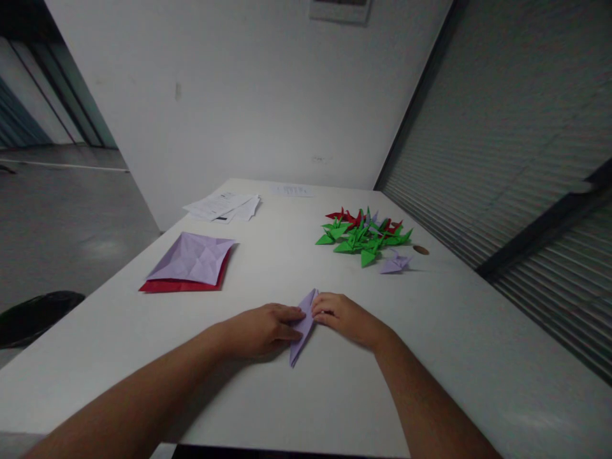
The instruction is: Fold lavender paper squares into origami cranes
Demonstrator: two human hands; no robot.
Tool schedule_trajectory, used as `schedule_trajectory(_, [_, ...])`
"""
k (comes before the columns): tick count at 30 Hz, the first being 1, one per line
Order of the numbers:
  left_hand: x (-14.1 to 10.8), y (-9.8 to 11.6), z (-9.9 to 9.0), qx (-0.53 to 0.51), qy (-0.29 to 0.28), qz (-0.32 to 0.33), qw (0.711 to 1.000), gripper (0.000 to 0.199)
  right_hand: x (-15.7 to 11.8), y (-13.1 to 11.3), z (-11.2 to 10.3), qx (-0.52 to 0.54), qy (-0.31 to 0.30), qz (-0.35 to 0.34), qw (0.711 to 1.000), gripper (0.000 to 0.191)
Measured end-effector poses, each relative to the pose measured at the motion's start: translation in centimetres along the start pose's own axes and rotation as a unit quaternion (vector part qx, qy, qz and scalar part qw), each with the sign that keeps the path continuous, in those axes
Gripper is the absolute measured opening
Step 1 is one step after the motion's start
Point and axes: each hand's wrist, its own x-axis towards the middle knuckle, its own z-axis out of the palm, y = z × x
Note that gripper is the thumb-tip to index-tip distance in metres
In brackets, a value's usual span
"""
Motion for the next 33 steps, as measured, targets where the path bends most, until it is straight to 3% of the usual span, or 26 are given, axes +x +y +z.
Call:
schedule_trajectory(5, [-0.1, 0.1, 0.1, 0.006, 0.008, 0.017, 1.000, 0.035, 0.5, 0.2, 0.9, -0.063, 0.023, 0.019, 0.998, 0.012])
schedule_trajectory(11, [0.4, 1.0, -0.9, -0.008, 0.014, 0.007, 1.000, 0.019, 0.8, 0.5, 1.6, -0.077, 0.065, 0.052, 0.994, 0.009])
schedule_trajectory(15, [0.3, 1.0, -1.1, -0.044, -0.008, 0.023, 0.999, 0.028, 0.8, 0.5, 1.8, -0.069, 0.074, 0.063, 0.993, 0.012])
schedule_trajectory(20, [0.2, 0.8, -0.9, -0.079, 0.012, -0.002, 0.997, 0.046, 0.8, 0.3, 1.9, -0.070, 0.078, 0.075, 0.992, 0.013])
schedule_trajectory(27, [0.0, 0.7, -1.0, -0.039, -0.013, 0.026, 0.999, 0.033, 0.9, 0.4, 2.0, -0.072, 0.082, 0.075, 0.991, 0.011])
schedule_trajectory(33, [-0.2, 0.6, -1.3, -0.060, -0.015, 0.048, 0.997, 0.033, 0.8, 1.0, 2.3, -0.084, 0.100, 0.066, 0.989, 0.011])
